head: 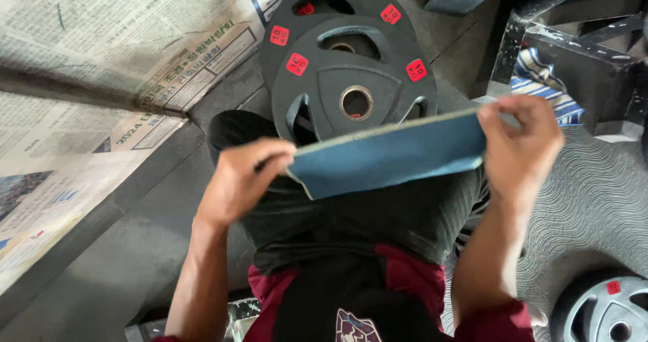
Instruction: The person cleans weight plates by wiping them with a blue cloth and then stacks them on top of each other on the floor.
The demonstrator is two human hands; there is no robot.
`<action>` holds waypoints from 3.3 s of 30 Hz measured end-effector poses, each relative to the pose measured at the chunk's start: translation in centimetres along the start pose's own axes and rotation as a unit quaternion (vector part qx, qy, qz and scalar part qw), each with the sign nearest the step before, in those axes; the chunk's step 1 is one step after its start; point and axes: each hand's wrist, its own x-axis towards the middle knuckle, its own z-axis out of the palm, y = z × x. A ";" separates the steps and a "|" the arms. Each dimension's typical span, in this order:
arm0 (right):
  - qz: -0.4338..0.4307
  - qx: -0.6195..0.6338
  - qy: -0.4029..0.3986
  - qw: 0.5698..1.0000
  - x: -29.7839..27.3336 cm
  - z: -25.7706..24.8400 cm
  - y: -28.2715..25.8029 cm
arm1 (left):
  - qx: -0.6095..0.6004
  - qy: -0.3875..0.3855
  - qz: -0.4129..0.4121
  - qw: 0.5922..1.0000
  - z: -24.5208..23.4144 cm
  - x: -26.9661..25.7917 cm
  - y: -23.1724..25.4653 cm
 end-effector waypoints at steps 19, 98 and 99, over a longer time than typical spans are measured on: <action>-0.214 -0.383 -0.127 0.890 -0.2 21.4 1.6 | -0.136 0.306 -0.121 0.934 10.8 7.6 -19.3; -0.186 -0.417 -0.209 0.865 -3.2 15.6 6.5 | 0.006 0.274 -0.111 0.955 9.8 7.3 -15.4; -0.186 -0.416 -0.209 0.865 -3.1 16.9 6.0 | 0.006 0.274 -0.112 0.955 9.8 7.3 -15.7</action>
